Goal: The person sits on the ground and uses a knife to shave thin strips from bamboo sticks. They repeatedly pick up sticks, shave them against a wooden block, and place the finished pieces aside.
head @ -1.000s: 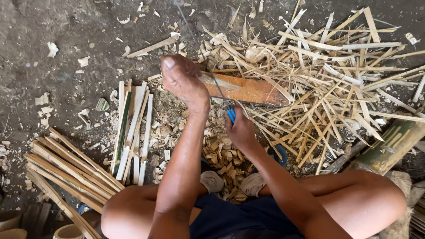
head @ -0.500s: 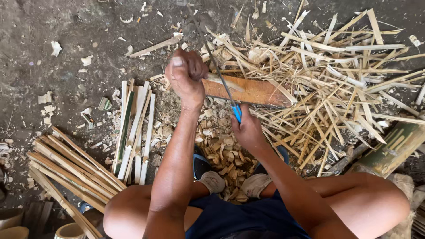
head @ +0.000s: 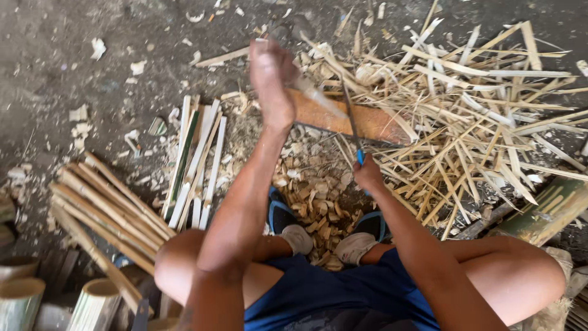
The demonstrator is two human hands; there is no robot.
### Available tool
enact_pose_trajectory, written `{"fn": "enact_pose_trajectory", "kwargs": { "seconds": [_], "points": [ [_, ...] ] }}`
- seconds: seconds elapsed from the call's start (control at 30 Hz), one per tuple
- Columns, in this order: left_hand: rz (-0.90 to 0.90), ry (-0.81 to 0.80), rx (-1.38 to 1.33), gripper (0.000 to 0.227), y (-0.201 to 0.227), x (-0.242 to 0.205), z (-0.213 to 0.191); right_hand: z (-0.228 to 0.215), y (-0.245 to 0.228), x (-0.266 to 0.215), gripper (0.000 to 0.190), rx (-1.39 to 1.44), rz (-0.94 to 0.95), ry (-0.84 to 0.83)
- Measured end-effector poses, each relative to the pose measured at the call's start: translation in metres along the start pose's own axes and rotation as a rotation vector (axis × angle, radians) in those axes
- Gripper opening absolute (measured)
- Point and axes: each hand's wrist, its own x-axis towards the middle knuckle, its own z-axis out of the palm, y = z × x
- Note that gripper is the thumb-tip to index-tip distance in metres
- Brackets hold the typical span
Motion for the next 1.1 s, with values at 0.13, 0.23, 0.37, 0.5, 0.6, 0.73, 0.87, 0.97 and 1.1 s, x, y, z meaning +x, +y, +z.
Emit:
{"fn": "enact_pose_trajectory", "kwargs": {
  "seconds": [0.13,0.23,0.37,0.5,0.6,0.73,0.87,0.97,1.1],
  "points": [
    [0.127,-0.253,0.349,0.049,0.025,0.017,-0.007,-0.017,-0.029,-0.014,0.028,-0.094,-0.188,0.101],
    [0.271,-0.189,0.559,0.032,0.032,0.041,-0.022,-0.027,-0.064,-0.032,0.025,-0.171,-0.356,0.149],
    [0.269,-0.195,0.678,0.017,0.015,0.07,-0.05,-0.026,-0.127,-0.069,0.025,-0.082,-0.323,0.017],
    [0.123,-0.223,1.021,0.016,0.0,0.067,-0.099,-0.025,-0.196,-0.095,0.025,-0.137,-0.367,-0.16],
    [-0.083,-0.275,1.124,0.029,-0.009,0.044,-0.15,-0.013,-0.224,-0.106,0.025,-0.083,-0.423,-0.225],
    [-0.35,-0.393,1.146,0.04,-0.026,-0.012,-0.208,0.011,-0.236,-0.106,0.023,-0.092,-0.507,-0.367],
    [-0.714,-0.464,1.181,0.039,-0.05,-0.107,-0.256,0.038,-0.227,-0.106,0.021,-0.174,-0.483,-0.459],
    [-1.022,-0.428,1.026,0.036,-0.061,-0.179,-0.272,0.054,-0.219,-0.107,0.021,-0.291,-0.448,-0.499],
    [-1.143,-0.56,1.104,0.031,-0.06,-0.248,-0.295,0.07,-0.218,-0.111,0.02,-0.329,-0.451,-0.541]
  ]
}}
